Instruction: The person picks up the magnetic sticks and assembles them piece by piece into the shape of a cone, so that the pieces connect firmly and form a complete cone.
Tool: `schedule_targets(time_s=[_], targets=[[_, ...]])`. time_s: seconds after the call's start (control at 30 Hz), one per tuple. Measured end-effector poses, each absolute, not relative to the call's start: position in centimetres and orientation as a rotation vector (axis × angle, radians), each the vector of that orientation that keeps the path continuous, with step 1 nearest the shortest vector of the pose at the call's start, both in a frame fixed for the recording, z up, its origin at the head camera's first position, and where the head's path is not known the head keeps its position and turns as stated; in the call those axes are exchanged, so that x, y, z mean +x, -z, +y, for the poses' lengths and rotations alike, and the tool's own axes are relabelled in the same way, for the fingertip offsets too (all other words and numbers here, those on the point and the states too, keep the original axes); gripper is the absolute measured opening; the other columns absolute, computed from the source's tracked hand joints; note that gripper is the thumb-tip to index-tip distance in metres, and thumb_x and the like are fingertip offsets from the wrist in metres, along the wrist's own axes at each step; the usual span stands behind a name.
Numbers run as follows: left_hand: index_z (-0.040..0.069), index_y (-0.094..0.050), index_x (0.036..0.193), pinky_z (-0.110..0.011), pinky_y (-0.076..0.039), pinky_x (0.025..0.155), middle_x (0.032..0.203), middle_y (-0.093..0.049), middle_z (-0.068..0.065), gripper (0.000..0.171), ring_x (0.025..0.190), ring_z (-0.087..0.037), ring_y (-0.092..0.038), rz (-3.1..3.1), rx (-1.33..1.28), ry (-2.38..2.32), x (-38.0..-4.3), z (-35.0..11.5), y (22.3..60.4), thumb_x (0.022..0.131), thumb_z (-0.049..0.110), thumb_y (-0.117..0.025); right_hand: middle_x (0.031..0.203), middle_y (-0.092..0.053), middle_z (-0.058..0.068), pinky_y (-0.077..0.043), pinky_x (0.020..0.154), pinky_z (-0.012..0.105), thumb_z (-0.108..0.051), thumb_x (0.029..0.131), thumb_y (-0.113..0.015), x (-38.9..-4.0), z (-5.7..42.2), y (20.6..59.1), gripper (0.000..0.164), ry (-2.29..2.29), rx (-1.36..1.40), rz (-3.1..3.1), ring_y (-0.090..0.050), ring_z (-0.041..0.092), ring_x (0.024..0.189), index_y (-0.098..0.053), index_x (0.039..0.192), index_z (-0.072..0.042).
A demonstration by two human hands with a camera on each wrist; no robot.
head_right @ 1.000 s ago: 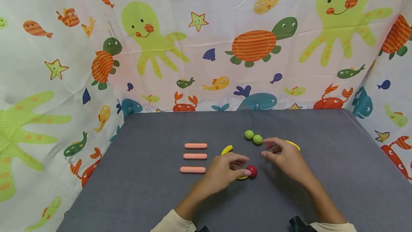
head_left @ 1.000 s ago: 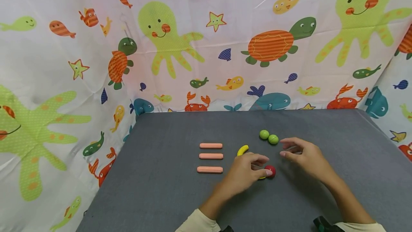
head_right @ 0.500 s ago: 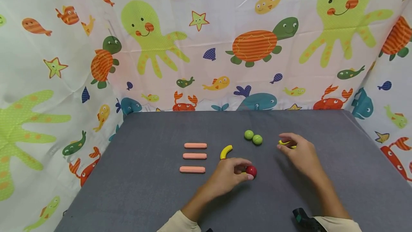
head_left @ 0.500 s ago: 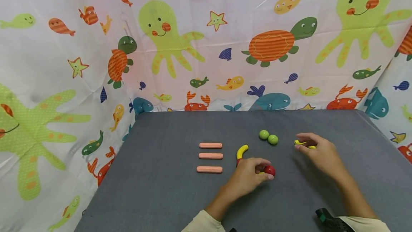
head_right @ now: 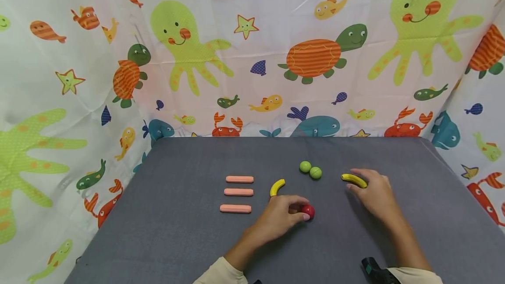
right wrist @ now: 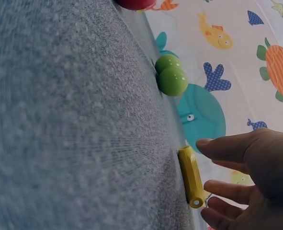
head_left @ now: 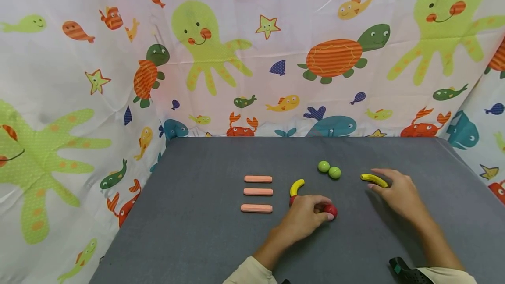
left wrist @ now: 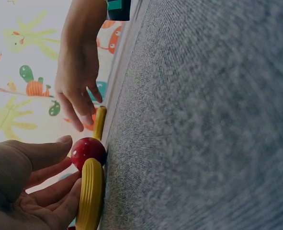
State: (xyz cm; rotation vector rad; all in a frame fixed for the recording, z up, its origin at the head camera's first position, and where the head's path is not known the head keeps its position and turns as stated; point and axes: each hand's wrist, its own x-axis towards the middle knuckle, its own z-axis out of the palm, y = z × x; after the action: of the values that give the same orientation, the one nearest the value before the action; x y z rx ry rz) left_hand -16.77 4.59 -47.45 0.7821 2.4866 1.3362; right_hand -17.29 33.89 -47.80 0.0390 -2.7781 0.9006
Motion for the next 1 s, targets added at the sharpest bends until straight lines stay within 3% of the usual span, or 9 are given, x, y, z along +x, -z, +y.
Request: schedule_targets(time_s=[0.33,0.47,0.63,1.0], targets=[[0.011,-0.08,0.117,-0.012,-0.051,0.074,0.101,-0.077,0.009,0.028,0.082,0.008,-0.061,2.56,0.805,-1.226,-16.7,4.6,47.3,0.09,0.014,-0.086,0.129,-0.062,0.036,-0.044,0.093,0.07,-0.017,0.097,-0.079,-17.4,33.7,48.2,0.039,-0.902,0.062,-2.869,-0.057,0.052,0.116,-0.07,0.129,0.005],[0.012,-0.081,0.117,-0.012,-0.049,0.073,0.101,-0.077,0.01,0.027,0.081,0.008,-0.059,2.582,0.822,-1.172,-16.7,4.7,47.2,0.09,0.013,-0.086,0.114,-0.071,0.025,-0.052,0.08,0.053,-0.013,0.095,-0.079,-17.4,33.4,48.2,0.031,-0.88,0.03,-2.859,-0.066,0.038,0.1,-0.073,0.122,0.003],[0.012,-0.081,0.118,-0.011,-0.048,0.071,0.102,-0.076,0.01,0.029,0.08,0.008,-0.058,2.609,0.839,-1.132,-16.8,4.7,47.2,0.09,0.014,-0.087,0.094,-0.072,0.01,-0.045,0.067,0.034,-0.013,0.096,-0.078,-17.4,33.3,47.8,0.026,-0.881,0.035,-2.918,-0.061,0.021,0.081,-0.074,0.117,0.002],[0.012,-0.082,0.116,-0.01,-0.048,0.07,0.102,-0.077,0.01,0.027,0.078,0.009,-0.059,2.617,0.841,-1.144,-17.0,4.4,47.2,0.09,0.014,-0.087,0.092,-0.073,0.007,-0.045,0.062,0.03,-0.017,0.096,-0.078,-17.6,32.8,46.9,0.027,-0.929,0.05,-3.028,-0.057,0.018,0.078,-0.076,0.111,0.005]])
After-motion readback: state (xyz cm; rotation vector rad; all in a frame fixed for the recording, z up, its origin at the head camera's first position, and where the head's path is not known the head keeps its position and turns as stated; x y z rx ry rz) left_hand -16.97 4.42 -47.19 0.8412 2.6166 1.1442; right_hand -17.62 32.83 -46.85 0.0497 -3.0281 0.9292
